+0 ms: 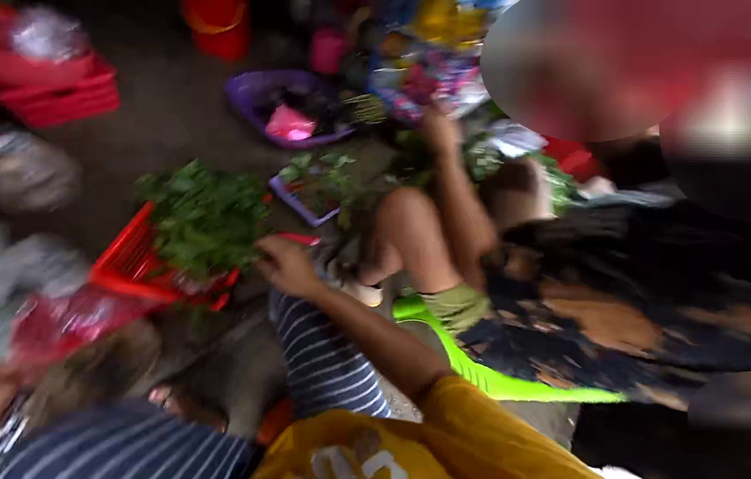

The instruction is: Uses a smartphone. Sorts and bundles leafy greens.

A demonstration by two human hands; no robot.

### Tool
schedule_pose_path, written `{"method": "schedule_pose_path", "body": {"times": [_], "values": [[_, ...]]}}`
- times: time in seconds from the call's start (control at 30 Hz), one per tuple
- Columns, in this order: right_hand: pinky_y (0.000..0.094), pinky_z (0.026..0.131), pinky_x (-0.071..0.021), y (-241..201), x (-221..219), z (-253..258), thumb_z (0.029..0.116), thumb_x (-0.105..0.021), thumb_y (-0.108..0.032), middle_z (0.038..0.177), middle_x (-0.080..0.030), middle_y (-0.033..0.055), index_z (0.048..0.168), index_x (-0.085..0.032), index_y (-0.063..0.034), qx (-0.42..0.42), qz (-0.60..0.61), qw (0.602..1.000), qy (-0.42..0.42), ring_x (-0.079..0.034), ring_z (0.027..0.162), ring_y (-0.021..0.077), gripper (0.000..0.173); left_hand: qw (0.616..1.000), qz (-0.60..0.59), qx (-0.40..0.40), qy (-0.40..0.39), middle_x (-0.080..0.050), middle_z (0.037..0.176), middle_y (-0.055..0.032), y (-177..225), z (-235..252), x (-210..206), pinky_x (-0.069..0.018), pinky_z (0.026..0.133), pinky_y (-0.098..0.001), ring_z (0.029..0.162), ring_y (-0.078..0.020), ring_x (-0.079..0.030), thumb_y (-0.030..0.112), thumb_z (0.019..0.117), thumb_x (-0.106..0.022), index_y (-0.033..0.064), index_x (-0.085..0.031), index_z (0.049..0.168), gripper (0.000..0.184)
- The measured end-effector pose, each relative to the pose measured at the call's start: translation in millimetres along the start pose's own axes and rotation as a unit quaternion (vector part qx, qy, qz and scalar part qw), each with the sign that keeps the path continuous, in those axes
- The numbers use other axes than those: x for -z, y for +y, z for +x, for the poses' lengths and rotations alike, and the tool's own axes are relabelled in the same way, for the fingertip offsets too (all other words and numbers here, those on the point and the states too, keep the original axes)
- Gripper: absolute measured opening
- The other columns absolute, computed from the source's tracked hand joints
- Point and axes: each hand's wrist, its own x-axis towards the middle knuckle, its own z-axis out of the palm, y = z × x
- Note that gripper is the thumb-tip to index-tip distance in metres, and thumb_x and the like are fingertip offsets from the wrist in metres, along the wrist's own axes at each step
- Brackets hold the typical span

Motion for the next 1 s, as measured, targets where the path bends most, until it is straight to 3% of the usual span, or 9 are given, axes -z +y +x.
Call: {"method": "schedule_pose_path", "body": {"times": [0.1,0.2,0.3,0.37,0.43,0.5,0.67,0.83,1.0], "values": [[0.0482,0.088,-0.0585,14,-10,16,0.0984,-0.067,-0.013,0.111,-0.071,0.0198,0.126,-0.065,0.0017,0.008,-0.003,1.000,-0.005,-0.071,0.096,0.0289,0.031,0.990,-0.071,0.041,0.118,-0.069,0.105,-0.0161,-54,-8,-14,-0.0549,0.090,-0.0453,0.096,-0.0184,-0.067,0.016,0.1022,-0.047,-0.0043,-0.065,0.111,0.029],[0.0480,0.080,-0.0590,24,-13,40,0.1010,-0.065,-0.018,0.103,-0.070,0.0204,0.130,-0.060,0.0025,-0.009,0.001,1.000,-0.004,-0.070,0.086,0.0277,0.036,0.956,-0.177,0.153,0.174,-0.061,0.128,-0.0235,-54,-16,-15,-0.0539,0.096,-0.0494,0.107,-0.0282,-0.067,0.011,0.1078,-0.047,-0.0034,-0.056,0.132,0.030],[0.0461,0.080,-0.0607,27,-39,72,0.0999,-0.068,-0.022,0.106,-0.067,0.0180,0.134,-0.057,0.0013,-0.067,0.059,0.996,-0.017,-0.070,0.087,0.0242,0.042,0.901,-0.236,0.243,0.270,-0.059,0.134,-0.0241,-95,-28,-16,-0.0559,0.093,-0.0488,0.110,-0.0311,-0.067,0.019,0.1090,-0.046,-0.0003,-0.051,0.142,0.038],[0.0486,0.088,-0.0580,30,-55,93,0.0952,-0.074,-0.026,0.126,-0.060,0.0210,0.146,-0.048,-0.0034,-0.111,0.043,0.993,-0.027,-0.067,0.102,0.0292,0.061,0.877,-0.234,0.292,0.302,-0.059,0.135,-0.0260,-129,-30,-20,-0.0558,0.095,-0.0513,0.113,-0.0341,-0.067,0.026,0.1080,-0.050,-0.0021,-0.047,0.143,0.045],[0.0602,0.111,-0.0404,26,-61,105,0.0896,-0.079,-0.039,0.160,-0.031,0.0286,0.162,-0.027,-0.0101,-0.128,-0.037,0.989,-0.063,-0.043,0.139,0.0448,0.094,0.871,-0.157,0.346,0.311,-0.056,0.139,-0.0309,-150,-28,-22,-0.0489,0.103,-0.0589,0.124,-0.0424,-0.060,0.036,0.1019,-0.063,-0.0044,-0.040,0.149,0.065],[0.0702,0.116,-0.0256,21,-56,107,0.0868,-0.077,-0.050,0.164,-0.017,0.0338,0.163,-0.024,-0.0103,-0.081,-0.096,0.990,-0.064,-0.021,0.148,0.0557,0.101,0.858,-0.054,0.404,0.312,-0.044,0.147,-0.0367,-161,-19,-22,-0.0408,0.107,-0.0689,0.135,-0.0536,-0.047,0.046,0.0905,-0.076,-0.0059,-0.032,0.154,0.093],[0.0734,0.114,-0.0236,22,7,57,0.0908,-0.064,-0.063,0.160,-0.027,0.0351,0.156,-0.042,-0.0075,0.039,-0.188,0.981,0.009,-0.026,0.144,0.0596,0.089,0.805,0.021,0.508,0.306,-0.029,0.156,-0.0394,-187,17,-32,-0.0323,0.109,-0.0725,0.143,-0.0576,-0.032,0.056,0.0783,-0.083,-0.0060,-0.021,0.159,0.119],[0.0786,0.109,-0.0228,54,51,-27,0.0802,-0.063,-0.080,0.165,-0.024,0.0274,0.157,-0.042,-0.0115,-0.068,-0.247,0.963,-0.082,-0.026,0.146,0.0564,0.105,0.776,0.029,0.555,0.298,-0.025,0.161,-0.0328,-202,37,-50,-0.0335,0.109,-0.0711,0.148,-0.0502,-0.028,0.060,0.0749,-0.082,-0.0063,-0.023,0.158,0.122],[0.0794,0.109,-0.0192,66,43,-57,0.0665,-0.072,-0.076,0.157,-0.037,0.0286,0.149,-0.048,-0.0053,-0.136,-0.265,0.952,-0.068,-0.029,0.143,0.0567,0.111,0.772,0.022,0.555,0.308,-0.024,0.161,-0.0328,-199,38,-46,-0.0380,0.107,-0.0695,0.148,-0.0492,-0.028,0.055,0.0725,-0.085,-0.0084,-0.028,0.154,0.118]]}}
